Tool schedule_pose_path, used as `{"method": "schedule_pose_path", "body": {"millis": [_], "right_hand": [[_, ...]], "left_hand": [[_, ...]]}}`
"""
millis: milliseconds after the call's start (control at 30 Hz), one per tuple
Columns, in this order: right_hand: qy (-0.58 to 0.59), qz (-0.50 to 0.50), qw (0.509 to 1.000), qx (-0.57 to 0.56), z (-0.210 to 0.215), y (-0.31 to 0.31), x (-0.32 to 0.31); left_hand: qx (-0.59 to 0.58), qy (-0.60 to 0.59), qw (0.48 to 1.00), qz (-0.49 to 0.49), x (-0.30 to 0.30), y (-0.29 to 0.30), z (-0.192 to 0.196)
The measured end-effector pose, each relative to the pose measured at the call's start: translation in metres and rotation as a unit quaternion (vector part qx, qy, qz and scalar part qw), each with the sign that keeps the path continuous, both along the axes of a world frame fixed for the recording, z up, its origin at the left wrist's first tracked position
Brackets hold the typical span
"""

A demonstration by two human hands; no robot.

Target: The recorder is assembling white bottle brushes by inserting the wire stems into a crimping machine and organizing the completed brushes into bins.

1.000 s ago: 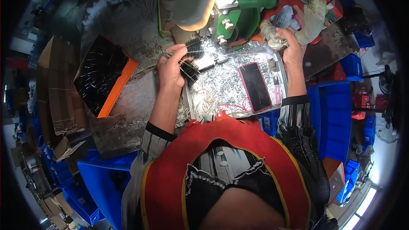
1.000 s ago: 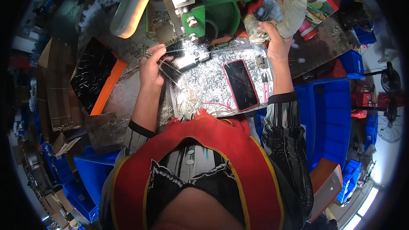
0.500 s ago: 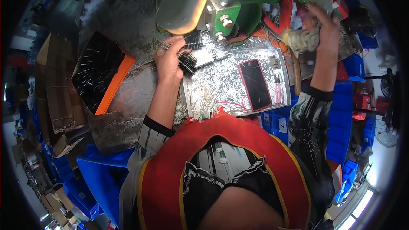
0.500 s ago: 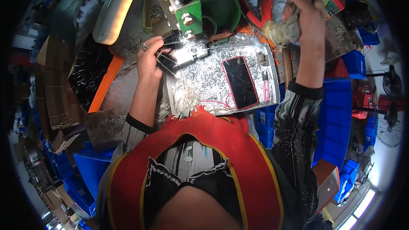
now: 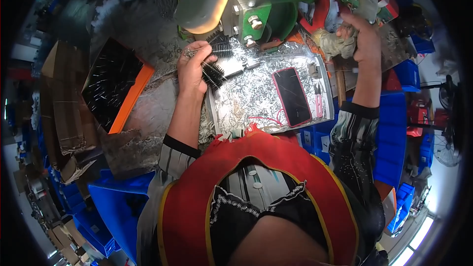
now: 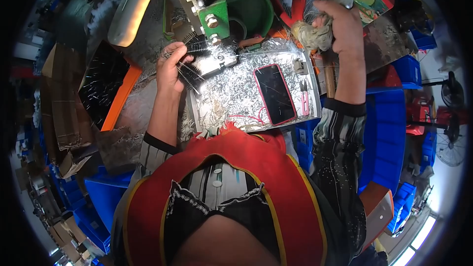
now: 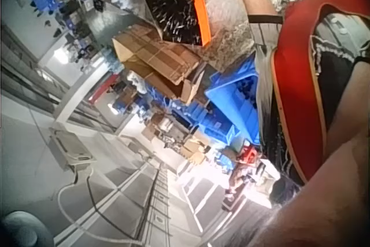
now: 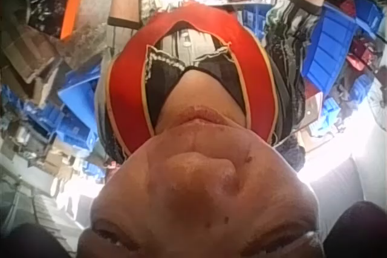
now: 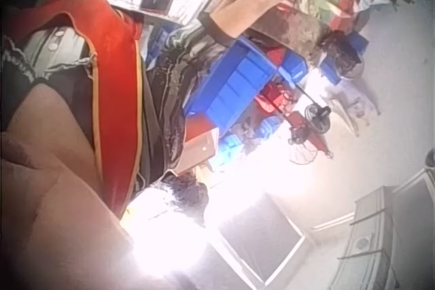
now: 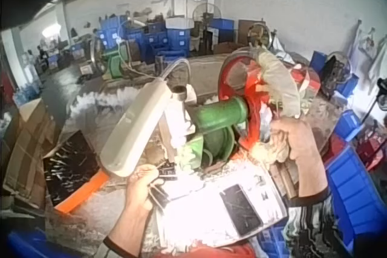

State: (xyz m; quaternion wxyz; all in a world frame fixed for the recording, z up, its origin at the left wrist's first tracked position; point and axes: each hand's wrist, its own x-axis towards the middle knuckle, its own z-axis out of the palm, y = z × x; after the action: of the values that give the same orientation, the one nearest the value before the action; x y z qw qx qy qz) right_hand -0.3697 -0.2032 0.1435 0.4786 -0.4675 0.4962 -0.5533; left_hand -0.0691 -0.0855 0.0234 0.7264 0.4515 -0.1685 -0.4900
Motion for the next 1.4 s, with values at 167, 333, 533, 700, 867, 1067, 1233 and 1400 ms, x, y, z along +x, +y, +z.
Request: {"method": "schedule_pose_path", "body": {"millis": [167,333,533,700,867,1067,1233,1400], "right_hand": [[0.084,0.136,0.987,0.035,0.039,-0.007,-0.007],[0.073,0.196,0.976,0.066,0.052,-0.020,-0.005],[-0.033,0.037,0.971,-0.235,-0.067,0.005,0.005],[-0.071,0.022,0.992,-0.101,-0.044,0.004,0.007],[0.012,0.107,0.993,0.058,0.017,-0.002,-0.006],[0.020,0.055,0.998,-0.018,-0.002,-0.004,0.009],[-0.005,0.016,0.977,-0.211,-0.075,0.010,0.012],[-0.018,0.038,0.999,-0.015,-0.015,0.005,0.006]], "left_hand": [[-0.009,0.024,0.999,0.029,-0.003,-0.005,-0.006],[-0.006,0.023,0.999,0.049,-0.003,-0.005,-0.006],[-0.012,0.013,0.999,0.043,-0.006,-0.008,-0.004],[-0.016,-0.008,1.000,0.023,0.001,-0.009,-0.004],[-0.011,0.003,1.000,0.025,-0.005,-0.006,-0.001],[-0.001,-0.008,0.999,0.054,-0.001,-0.003,-0.005],[-0.021,0.008,0.999,0.036,-0.008,-0.009,-0.002],[-0.058,0.024,0.995,0.077,-0.003,-0.006,-0.013]]}}
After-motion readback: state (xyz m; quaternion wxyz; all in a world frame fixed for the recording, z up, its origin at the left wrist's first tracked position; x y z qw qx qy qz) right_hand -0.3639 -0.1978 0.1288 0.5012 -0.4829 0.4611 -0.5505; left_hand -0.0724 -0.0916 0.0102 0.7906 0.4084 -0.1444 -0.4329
